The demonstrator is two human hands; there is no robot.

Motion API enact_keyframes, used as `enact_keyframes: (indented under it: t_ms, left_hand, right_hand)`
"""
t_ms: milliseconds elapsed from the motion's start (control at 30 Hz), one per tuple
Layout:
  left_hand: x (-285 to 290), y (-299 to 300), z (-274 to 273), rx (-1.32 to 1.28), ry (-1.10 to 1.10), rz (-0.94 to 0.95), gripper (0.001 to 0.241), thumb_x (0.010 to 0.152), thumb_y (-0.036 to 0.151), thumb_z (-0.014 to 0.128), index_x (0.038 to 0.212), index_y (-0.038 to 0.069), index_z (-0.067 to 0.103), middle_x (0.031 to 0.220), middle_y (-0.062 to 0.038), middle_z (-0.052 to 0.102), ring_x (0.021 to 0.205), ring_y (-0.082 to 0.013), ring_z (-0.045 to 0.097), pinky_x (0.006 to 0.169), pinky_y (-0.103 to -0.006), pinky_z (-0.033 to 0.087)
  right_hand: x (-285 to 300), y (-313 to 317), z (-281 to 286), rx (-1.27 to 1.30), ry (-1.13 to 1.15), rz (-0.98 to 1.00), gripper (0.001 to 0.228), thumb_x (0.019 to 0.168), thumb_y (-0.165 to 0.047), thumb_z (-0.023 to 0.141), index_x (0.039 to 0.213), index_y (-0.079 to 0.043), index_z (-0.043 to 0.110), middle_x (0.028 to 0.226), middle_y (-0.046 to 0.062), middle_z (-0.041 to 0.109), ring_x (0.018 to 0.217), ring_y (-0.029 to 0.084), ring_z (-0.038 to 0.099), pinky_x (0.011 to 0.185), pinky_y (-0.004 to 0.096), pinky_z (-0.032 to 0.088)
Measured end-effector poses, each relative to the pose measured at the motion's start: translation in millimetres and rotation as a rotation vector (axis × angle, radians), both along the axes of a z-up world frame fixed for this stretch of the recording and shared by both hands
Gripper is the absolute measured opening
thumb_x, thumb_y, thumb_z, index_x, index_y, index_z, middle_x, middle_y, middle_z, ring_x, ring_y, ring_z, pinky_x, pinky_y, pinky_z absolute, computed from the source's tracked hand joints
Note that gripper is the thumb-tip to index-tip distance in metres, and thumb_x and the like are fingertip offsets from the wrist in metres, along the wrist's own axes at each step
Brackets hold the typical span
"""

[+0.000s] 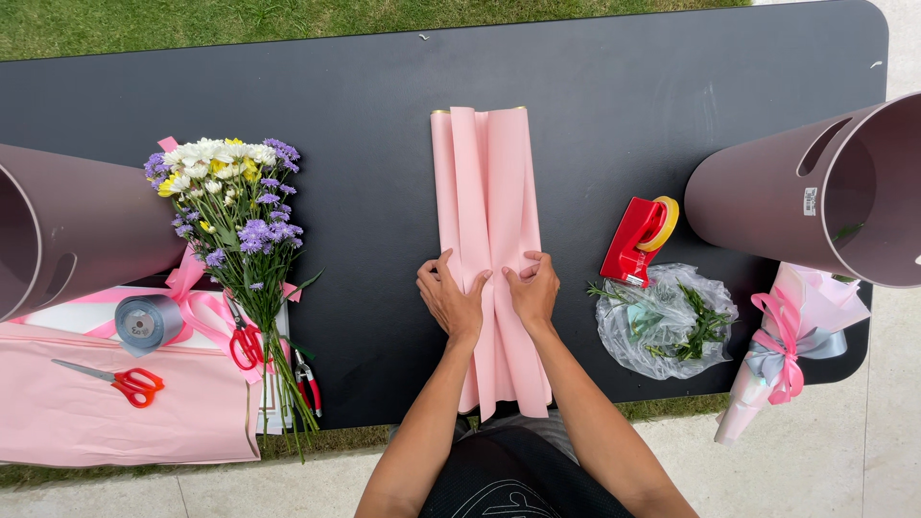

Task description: The person folds and pleats a sheet of pink wrapping paper on a table, then uses scissors to cut it into smaller sections.

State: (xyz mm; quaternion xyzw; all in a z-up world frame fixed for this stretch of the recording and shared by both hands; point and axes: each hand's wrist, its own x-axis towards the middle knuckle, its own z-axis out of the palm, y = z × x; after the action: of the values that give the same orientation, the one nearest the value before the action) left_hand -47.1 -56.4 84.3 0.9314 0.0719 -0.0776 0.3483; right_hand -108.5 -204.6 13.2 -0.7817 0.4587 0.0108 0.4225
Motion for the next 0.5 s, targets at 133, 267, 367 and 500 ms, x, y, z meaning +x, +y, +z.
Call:
enact_keyframes:
  t_ms: [133,267,367,500]
  left_hand:
    - [0.3,4.6,-30.6,0.067,0.050,0.010,0.063,0.083,0.063,0.104,0.122,0.018,0.082,0.127,-0.004,0.054,0.121,-0.0368,0.063,0.102,-0.0495,0.054]
    - [14.5,3.6,-31.3,-0.027,0.308,0.032,0.041,0.088,0.050,0.105,0.108,0.022,0.083,0.096,-0.001,0.075,0.100,-0.0396,0.082,0.084,-0.0538,0.064]
    - [16.1,7.1,-62.6,-0.086,0.414,0.014,0.027,0.093,0.045,0.101,0.099,0.025,0.084,0.084,-0.001,0.082,0.092,-0.0390,0.085,0.076,-0.0504,0.062]
    - [14.3,3.5,-75.4,-0.284,0.517,0.099,0.018,0.097,0.030,0.098,0.107,0.020,0.087,0.091,-0.004,0.091,0.099,-0.0328,0.089,0.084,-0.0421,0.065]
  right_hand:
    - [7.9,-15.6,-8.5,-0.001,0.103,0.040,0.037,0.088,-0.031,0.106,0.118,-0.022,0.087,0.083,0.000,0.077,0.088,0.029,0.085,0.084,0.044,0.066]
    - [15.4,-21.4,-3.1,0.087,0.141,0.048,0.044,0.086,-0.033,0.107,0.123,-0.020,0.087,0.087,0.002,0.077,0.090,0.028,0.085,0.084,0.042,0.066]
    - [17.2,-22.3,-12.1,0.157,0.122,0.057,0.049,0.087,-0.031,0.107,0.128,-0.013,0.086,0.089,0.006,0.075,0.087,0.030,0.083,0.080,0.044,0.066]
    - [12.8,-20.1,-38.0,0.284,0.072,0.018,0.020,0.095,-0.021,0.097,0.110,-0.011,0.089,0.083,0.006,0.070,0.057,0.022,0.078,0.052,0.033,0.064]
